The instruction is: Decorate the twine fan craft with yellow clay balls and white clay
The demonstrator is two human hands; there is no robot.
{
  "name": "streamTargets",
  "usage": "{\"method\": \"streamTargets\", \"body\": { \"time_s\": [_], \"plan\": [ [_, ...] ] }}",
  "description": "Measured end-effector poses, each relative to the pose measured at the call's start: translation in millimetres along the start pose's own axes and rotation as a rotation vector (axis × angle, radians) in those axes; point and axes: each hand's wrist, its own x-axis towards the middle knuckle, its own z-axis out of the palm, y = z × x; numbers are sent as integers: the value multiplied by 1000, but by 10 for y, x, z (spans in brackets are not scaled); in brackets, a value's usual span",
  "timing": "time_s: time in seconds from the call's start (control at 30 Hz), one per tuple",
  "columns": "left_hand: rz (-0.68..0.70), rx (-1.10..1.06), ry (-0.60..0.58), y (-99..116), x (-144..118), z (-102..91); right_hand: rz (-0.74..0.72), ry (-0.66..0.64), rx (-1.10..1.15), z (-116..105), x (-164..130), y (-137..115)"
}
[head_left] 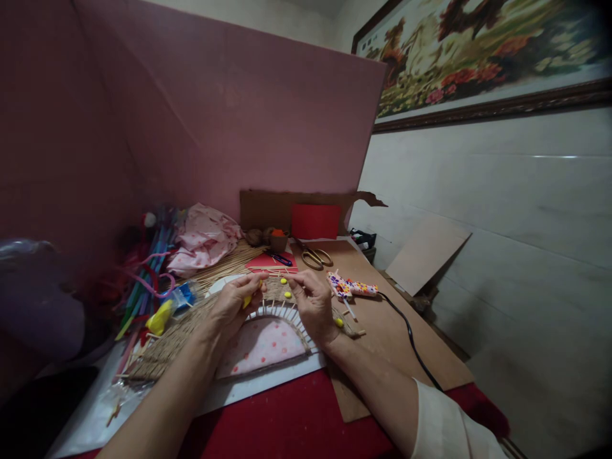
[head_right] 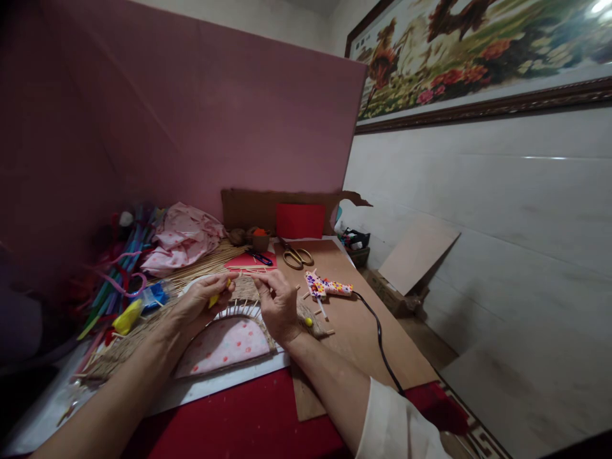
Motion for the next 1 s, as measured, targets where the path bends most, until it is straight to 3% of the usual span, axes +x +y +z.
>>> {"method": "streamTargets", "body": {
  "time_s": [0.17,0.37,0.5,0.63,0.77,0.87,1.0],
  "plan": [
    [11,26,83,-6,5,-17,-4,6,-13,-11,9,-17],
    [20,75,56,36,-10,28,10,36,-50,-33,6,-3],
    [18,125,104,25,-4,26,37,42,-68,-28,10,30],
    [10,136,128,-10,17,17,174,22,-57,-98,190,52],
    [-22,163,102,-11,25,26,484,-199,-111,-427,547,114],
    [8,176,70,3,21,33,496,-353,-279,-842,741,227],
    [9,202,94,-3,21,30,491,-540,-498,-1327,762,394]
  ]
}}
